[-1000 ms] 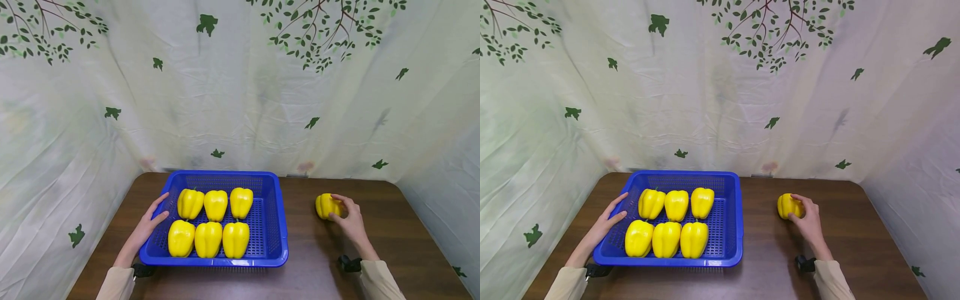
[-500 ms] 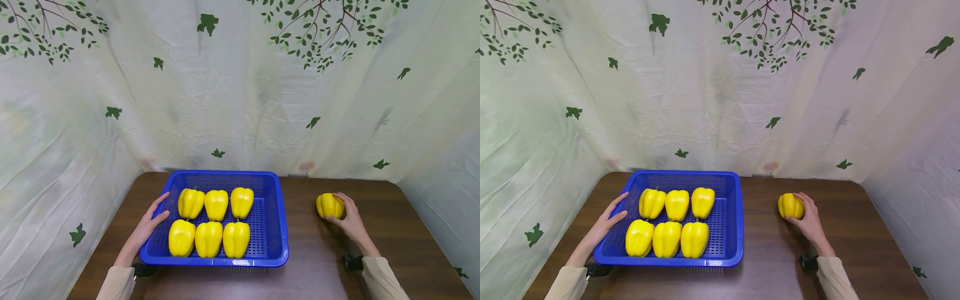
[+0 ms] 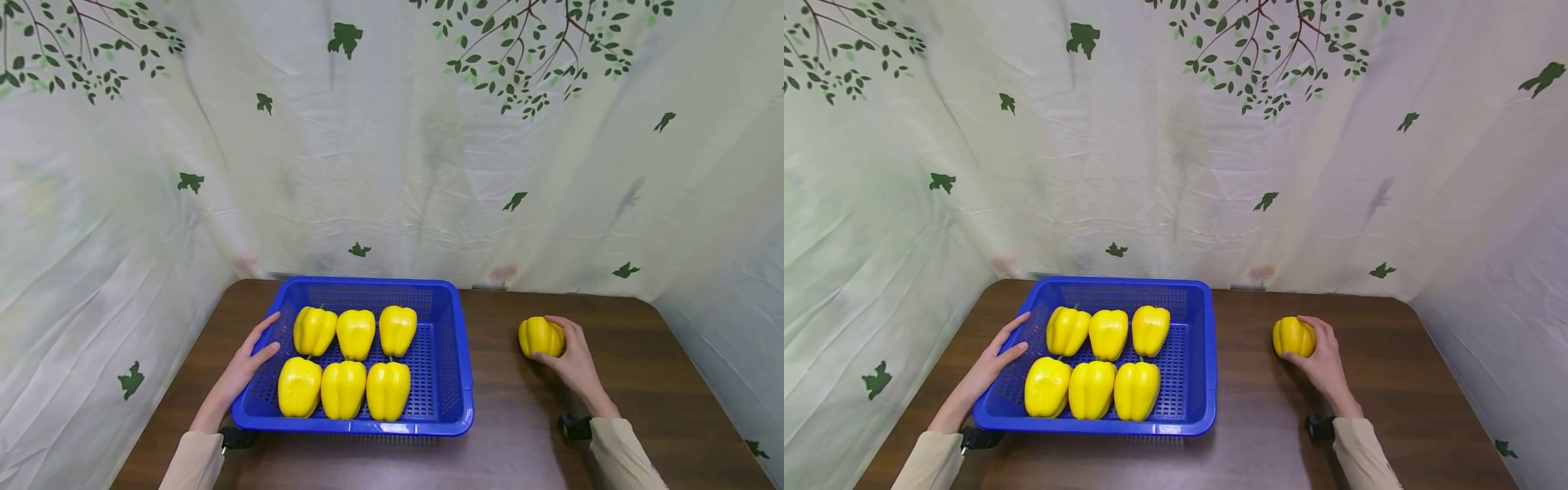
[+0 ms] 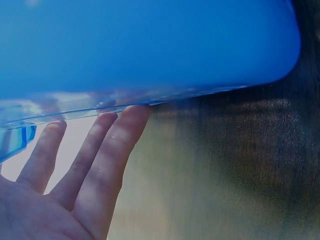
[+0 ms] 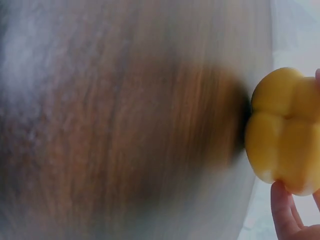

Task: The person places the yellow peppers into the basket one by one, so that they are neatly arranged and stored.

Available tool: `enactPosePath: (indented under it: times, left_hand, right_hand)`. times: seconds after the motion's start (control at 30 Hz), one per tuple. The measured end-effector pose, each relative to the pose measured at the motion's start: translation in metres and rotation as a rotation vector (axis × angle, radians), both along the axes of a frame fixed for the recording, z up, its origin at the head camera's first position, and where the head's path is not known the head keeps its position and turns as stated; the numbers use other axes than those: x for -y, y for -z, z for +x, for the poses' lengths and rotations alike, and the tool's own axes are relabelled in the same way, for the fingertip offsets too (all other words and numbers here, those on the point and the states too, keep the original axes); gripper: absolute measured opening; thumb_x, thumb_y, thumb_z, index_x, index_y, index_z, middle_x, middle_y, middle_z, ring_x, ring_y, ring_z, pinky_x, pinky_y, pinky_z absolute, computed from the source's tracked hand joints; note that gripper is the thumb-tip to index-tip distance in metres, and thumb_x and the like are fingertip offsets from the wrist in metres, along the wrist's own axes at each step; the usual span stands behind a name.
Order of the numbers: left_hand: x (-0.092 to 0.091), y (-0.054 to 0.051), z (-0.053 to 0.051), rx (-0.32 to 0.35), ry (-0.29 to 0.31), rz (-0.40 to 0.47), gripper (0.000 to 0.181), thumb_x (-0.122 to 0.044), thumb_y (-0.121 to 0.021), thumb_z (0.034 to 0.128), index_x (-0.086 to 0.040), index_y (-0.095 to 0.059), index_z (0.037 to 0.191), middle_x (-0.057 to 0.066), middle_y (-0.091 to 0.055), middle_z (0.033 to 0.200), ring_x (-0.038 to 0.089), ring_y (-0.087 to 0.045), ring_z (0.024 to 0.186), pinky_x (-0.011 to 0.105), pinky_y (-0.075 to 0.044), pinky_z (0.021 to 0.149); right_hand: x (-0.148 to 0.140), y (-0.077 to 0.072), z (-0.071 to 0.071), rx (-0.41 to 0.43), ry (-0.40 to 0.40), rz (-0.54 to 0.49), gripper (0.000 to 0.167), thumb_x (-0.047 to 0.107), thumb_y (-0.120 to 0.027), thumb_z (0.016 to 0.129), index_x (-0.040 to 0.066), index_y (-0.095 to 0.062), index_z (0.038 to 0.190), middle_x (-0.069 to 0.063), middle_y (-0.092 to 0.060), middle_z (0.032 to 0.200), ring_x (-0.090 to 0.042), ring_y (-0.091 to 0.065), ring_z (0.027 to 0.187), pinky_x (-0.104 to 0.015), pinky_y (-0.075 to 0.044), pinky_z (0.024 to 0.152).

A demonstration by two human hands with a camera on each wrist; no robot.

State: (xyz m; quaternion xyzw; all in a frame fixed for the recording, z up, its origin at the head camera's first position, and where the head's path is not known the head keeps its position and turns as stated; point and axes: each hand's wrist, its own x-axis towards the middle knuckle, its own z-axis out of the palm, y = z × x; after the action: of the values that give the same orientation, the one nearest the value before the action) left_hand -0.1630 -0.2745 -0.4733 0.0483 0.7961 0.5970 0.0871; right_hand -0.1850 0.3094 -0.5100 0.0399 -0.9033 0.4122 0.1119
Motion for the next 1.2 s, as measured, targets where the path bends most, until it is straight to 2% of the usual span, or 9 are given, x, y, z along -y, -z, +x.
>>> enactPosePath:
  times: [0.17,0.27,0.5,0.6,0.77,0.9,1.17,1.2]
  left_hand:
    - [0.000,0.000,0.000,-0.006,0.001,-0.006,0.058,-0.026,-0.044,0.1025,-0.020,-0.016,0.154,0.020,-0.010,0.155,0.046,-0.032,0.128,0.059,-0.039,0.095]
    - [-0.001,-0.001,0.000,-0.015,0.000,-0.010,0.058,-0.025,-0.044,0.1026,-0.019,-0.017,0.154,0.021,-0.011,0.155,0.044,-0.032,0.128,0.058,-0.038,0.096]
    - [-0.001,-0.003,0.000,-0.014,0.008,-0.004,0.058,-0.024,-0.043,0.1029,-0.018,-0.015,0.154,0.021,-0.010,0.155,0.043,-0.033,0.128,0.050,-0.042,0.095]
    - [-0.001,-0.005,0.000,-0.019,0.010,0.001,0.059,-0.023,-0.043,0.1028,-0.018,-0.015,0.154,0.022,-0.010,0.155,0.044,-0.033,0.128,0.052,-0.041,0.095]
    - [-0.001,-0.005,0.000,-0.019,0.011,0.002,0.058,-0.022,-0.042,0.1029,-0.018,-0.015,0.154,0.022,-0.010,0.155,0.045,-0.032,0.128,0.055,-0.041,0.095]
    - [-0.001,-0.003,0.000,-0.015,0.010,0.002,0.058,-0.023,-0.043,0.1029,-0.018,-0.015,0.154,0.021,-0.011,0.155,0.044,-0.033,0.128,0.052,-0.041,0.095]
    - [-0.002,-0.005,0.000,-0.003,0.011,0.014,0.058,-0.024,-0.043,0.1029,-0.019,-0.015,0.154,0.021,-0.010,0.155,0.044,-0.032,0.128,0.054,-0.041,0.096]
    - [-0.002,-0.005,0.000,-0.001,0.010,0.015,0.058,-0.024,-0.043,0.1029,-0.019,-0.015,0.154,0.021,-0.011,0.155,0.044,-0.032,0.128,0.054,-0.041,0.096]
  right_hand:
    - [0.003,-0.003,0.004,-0.014,0.008,-0.009,0.072,0.019,-0.080,0.078,0.001,-0.041,0.136,-0.025,-0.033,0.135,-0.041,-0.039,0.112,-0.059,-0.036,0.089]
    - [0.009,-0.009,0.006,-0.031,0.000,-0.024,0.072,0.020,-0.080,0.079,0.003,-0.042,0.137,-0.023,-0.034,0.135,-0.039,-0.041,0.111,-0.054,-0.038,0.088]
    - [0.025,-0.027,0.011,-0.076,-0.024,-0.061,0.072,0.019,-0.081,0.078,0.007,-0.044,0.138,-0.017,-0.037,0.134,-0.029,-0.045,0.105,-0.018,-0.039,0.082]
    - [0.033,-0.035,0.013,-0.100,-0.047,-0.085,0.073,0.015,-0.082,0.077,0.008,-0.044,0.138,-0.016,-0.039,0.133,-0.028,-0.046,0.105,-0.013,-0.038,0.082]
    - [0.048,-0.048,0.014,-0.146,-0.091,-0.118,0.074,0.009,-0.082,0.074,0.008,-0.045,0.138,-0.015,-0.041,0.133,-0.026,-0.045,0.106,-0.012,-0.038,0.084]
    - [0.062,-0.058,0.016,-0.155,-0.117,-0.141,0.072,0.008,-0.082,0.074,0.008,-0.046,0.137,-0.012,-0.041,0.132,-0.025,-0.045,0.105,-0.011,-0.039,0.085]
    - [0.090,-0.075,0.021,-0.173,-0.165,-0.194,0.071,0.009,-0.082,0.074,0.011,-0.047,0.135,-0.008,-0.043,0.131,-0.026,-0.047,0.107,-0.013,-0.040,0.087]
    - [0.095,-0.082,0.024,-0.173,-0.171,-0.195,0.070,0.008,-0.082,0.074,0.010,-0.048,0.135,-0.009,-0.044,0.131,-0.027,-0.047,0.107,-0.015,-0.041,0.087]
